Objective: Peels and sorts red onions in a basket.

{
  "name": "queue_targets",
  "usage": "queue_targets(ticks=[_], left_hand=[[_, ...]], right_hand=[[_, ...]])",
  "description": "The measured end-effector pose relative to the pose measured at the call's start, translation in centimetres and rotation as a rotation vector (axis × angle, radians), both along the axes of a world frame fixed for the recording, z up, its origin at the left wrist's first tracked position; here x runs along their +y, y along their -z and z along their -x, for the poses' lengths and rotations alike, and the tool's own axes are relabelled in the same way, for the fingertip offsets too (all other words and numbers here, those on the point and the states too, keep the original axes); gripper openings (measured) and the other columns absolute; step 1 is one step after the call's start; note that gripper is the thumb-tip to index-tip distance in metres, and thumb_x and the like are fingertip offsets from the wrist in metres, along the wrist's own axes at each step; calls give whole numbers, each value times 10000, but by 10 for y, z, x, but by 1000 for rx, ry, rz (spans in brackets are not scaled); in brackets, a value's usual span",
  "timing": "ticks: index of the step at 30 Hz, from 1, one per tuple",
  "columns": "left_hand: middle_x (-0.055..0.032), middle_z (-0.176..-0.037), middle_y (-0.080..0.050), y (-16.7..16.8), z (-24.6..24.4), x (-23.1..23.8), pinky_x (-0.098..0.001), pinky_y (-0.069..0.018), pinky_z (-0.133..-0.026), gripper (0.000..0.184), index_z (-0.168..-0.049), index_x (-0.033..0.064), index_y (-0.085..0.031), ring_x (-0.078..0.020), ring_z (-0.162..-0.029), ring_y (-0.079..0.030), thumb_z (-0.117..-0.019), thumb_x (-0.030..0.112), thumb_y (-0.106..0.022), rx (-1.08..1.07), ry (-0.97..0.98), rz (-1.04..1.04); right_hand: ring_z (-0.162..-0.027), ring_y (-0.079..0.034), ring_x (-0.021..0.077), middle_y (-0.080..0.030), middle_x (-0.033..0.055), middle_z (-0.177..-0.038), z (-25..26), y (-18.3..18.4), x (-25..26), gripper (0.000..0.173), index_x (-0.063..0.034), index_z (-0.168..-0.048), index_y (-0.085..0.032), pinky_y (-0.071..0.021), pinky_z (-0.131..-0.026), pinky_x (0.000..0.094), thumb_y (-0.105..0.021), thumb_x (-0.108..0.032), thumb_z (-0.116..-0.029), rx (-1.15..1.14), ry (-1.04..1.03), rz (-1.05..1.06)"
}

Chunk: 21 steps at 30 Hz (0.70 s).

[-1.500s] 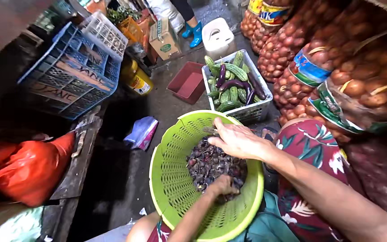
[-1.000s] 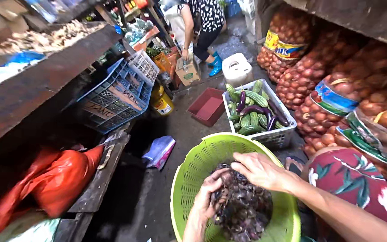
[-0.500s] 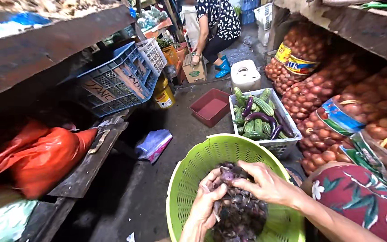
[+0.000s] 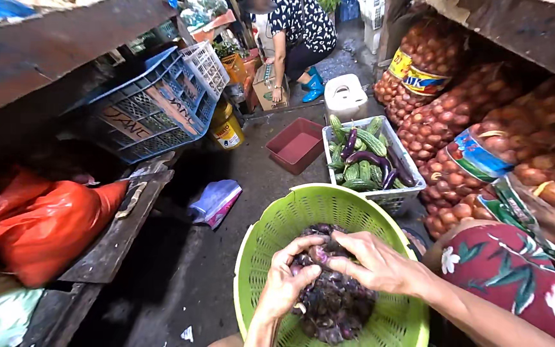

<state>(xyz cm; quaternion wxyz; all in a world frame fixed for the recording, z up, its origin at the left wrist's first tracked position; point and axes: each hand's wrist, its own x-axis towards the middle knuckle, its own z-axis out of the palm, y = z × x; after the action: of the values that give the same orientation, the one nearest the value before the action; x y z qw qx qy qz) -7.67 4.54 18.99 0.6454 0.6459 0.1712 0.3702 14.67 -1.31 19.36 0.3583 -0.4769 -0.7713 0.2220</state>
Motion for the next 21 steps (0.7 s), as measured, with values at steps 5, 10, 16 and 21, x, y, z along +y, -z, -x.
queue_targets(ticks=[5, 10, 16, 21], left_hand=[[-30, -1240, -693, 1, -6, -4, -232, -553, -935, 409, -1245, 8, -661, -67, -1075, -660, -845, 26, -749, 52, -91, -163], [-36, -1131, -722, 13, -12, -5, -223, -577, -873, 381, -1199, -5, -669, -68, -976, -685, -838, 49, -774, 49, -244, -274], [-19, -1215, -707, 9, -8, -4, -229, -571, -924, 314, -1179, 62, -729, -72, -1073, -673, -870, 102, -769, 31, -223, -288], [-25, -1227, -702, 8, -7, -6, -226, -565, -940, 289, -1155, 62, -747, -70, -1105, -662, -867, 87, -766, 46, -231, -328]], right_hand=[[-503, -523, 178, -476, 42, -574, 9, 8, 0, 519, -60, -850, -604, -417, -459, 342, -426, -499, -1061, -49, 106, -111], [-544, -577, 198, -524, 56, -612, 19, 15, 0, 528, -48, -898, -613, -460, -479, 365, -435, -525, -1041, -59, 186, -98], [-565, -581, 185, -541, 53, -647, 17, 14, 1, 508, -49, -930, -609, -468, -487, 349, -432, -512, -1042, -61, 175, -135], [-572, -587, 190, -545, 62, -650, 20, 11, -3, 469, -38, -940, -610, -470, -494, 354, -423, -454, -1049, -43, 151, -112]])
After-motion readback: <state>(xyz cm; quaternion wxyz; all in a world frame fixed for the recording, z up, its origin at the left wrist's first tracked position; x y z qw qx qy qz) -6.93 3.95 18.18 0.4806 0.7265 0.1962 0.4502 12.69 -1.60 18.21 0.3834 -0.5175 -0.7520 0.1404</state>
